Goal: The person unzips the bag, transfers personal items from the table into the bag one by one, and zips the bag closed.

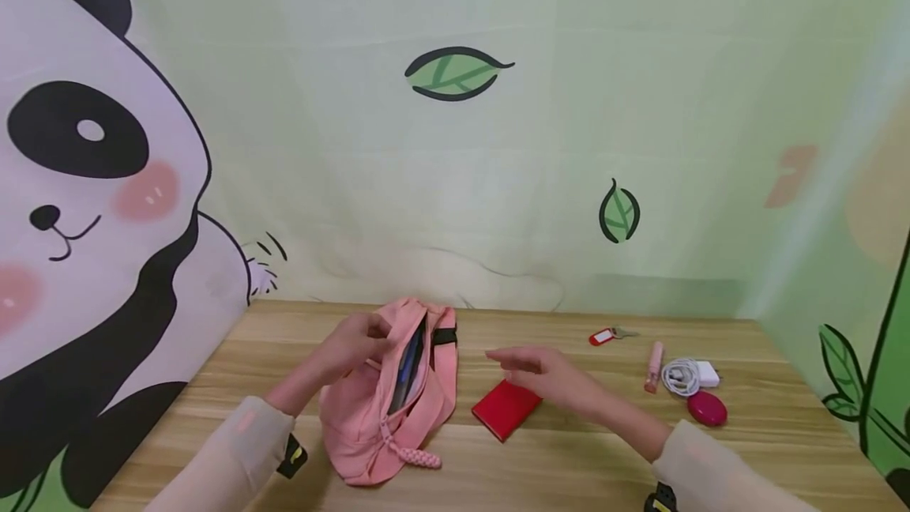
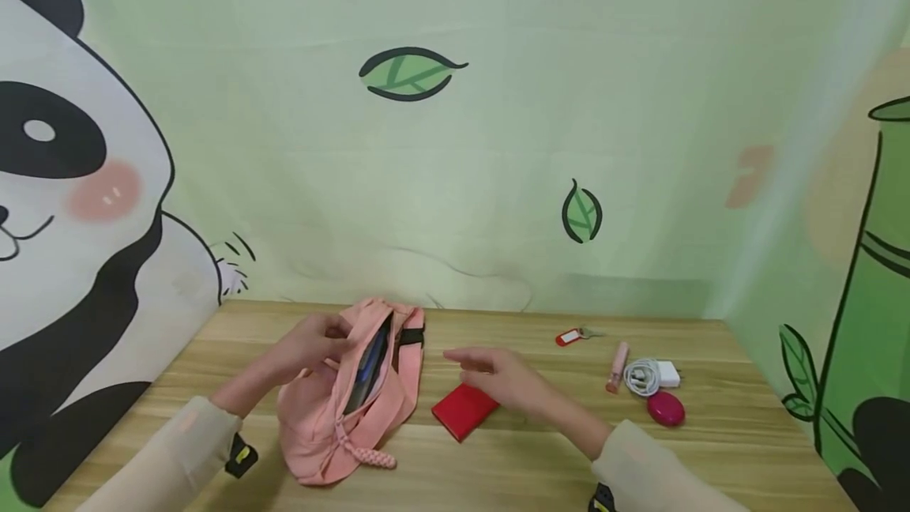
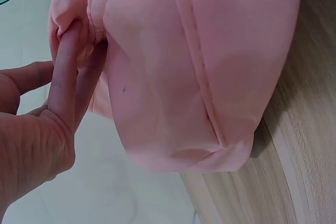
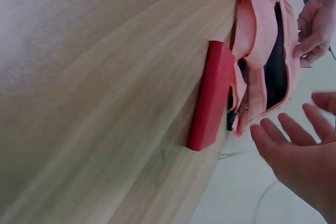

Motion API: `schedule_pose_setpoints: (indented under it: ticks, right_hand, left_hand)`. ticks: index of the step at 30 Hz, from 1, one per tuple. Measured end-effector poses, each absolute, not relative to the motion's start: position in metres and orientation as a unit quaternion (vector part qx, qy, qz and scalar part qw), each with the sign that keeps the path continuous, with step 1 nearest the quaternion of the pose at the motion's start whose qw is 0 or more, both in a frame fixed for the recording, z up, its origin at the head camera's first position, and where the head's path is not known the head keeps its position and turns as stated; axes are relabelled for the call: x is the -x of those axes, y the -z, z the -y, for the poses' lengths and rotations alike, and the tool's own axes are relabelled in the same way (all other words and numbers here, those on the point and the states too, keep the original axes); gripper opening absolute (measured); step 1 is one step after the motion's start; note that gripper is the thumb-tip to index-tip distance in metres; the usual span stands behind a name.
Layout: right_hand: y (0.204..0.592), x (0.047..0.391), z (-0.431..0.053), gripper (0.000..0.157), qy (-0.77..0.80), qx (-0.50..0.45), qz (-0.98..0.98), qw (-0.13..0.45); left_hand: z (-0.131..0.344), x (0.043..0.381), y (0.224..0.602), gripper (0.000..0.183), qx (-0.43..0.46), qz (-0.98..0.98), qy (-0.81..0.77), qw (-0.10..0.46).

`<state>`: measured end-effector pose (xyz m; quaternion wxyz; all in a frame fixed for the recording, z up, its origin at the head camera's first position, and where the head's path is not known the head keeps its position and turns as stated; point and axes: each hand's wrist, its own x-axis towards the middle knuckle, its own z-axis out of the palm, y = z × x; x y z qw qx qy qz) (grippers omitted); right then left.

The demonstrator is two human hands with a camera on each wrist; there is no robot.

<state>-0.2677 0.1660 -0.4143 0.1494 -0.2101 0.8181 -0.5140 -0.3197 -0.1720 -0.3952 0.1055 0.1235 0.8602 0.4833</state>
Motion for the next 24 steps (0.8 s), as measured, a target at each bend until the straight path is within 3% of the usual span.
schedule_pose_setpoints:
  ticks: [11, 24]
  right_hand:
    - [0.424, 0.271, -0.177, 0.063, 0.244, 0.412, -0.869, 0.129]
    - [0.432, 0.284, -0.176, 0.069, 0.131, 0.429, -0.879, 0.16]
  left_hand:
    - [0.172, 0.319, 0.394, 0.019, -0.121, -0.86, -0.482, 0.114]
    - [0.174, 0.318, 0.394, 0.017, -0.127, -0.862, -0.478, 0.107]
